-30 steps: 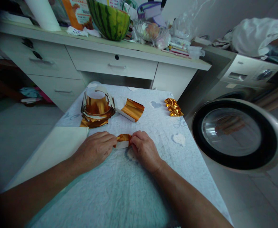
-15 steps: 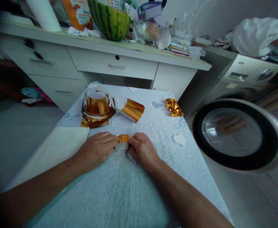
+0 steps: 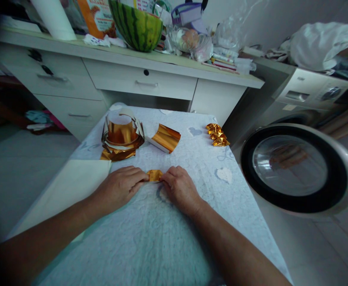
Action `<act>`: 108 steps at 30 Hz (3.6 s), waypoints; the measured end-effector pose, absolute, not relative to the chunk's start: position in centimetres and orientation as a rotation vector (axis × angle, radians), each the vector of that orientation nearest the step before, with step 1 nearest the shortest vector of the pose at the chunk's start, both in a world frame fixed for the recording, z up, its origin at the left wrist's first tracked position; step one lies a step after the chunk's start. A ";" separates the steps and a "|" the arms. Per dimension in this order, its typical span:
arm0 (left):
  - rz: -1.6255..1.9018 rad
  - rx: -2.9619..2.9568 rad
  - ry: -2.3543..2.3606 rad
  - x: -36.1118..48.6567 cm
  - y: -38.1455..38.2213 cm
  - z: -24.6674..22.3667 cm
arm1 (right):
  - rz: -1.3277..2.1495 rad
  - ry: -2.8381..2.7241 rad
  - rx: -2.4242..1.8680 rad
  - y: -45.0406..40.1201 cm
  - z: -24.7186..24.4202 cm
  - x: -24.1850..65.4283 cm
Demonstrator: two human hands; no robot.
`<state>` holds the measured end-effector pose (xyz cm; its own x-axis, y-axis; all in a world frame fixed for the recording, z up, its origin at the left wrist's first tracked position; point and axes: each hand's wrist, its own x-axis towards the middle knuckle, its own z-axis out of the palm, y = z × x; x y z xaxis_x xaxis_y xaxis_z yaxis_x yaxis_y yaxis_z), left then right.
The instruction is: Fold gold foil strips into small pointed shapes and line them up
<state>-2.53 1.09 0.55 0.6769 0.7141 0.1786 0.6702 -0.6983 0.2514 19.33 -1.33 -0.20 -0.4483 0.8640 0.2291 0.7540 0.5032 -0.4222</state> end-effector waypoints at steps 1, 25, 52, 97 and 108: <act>0.400 2.708 1.123 -2.5 1.2 0.4 | 0.354 -2.345 -1.334 -1.3 -0.2 19.3; 0.460 2.345 1.174 -2.5 1.7 0.3 | 0.419 -2.287 -1.359 -1.0 -0.4 19.1; 0.293 2.427 1.436 -1.7 1.8 1.1 | 0.299 -2.217 -1.734 -0.5 0.1 17.1; 0.540 2.282 1.262 -2.7 3.0 -0.3 | 0.369 -2.233 -1.646 -0.7 0.4 16.2; 0.510 2.311 1.189 -2.7 2.7 -0.1 | 0.241 -2.265 -1.806 -0.6 0.6 15.1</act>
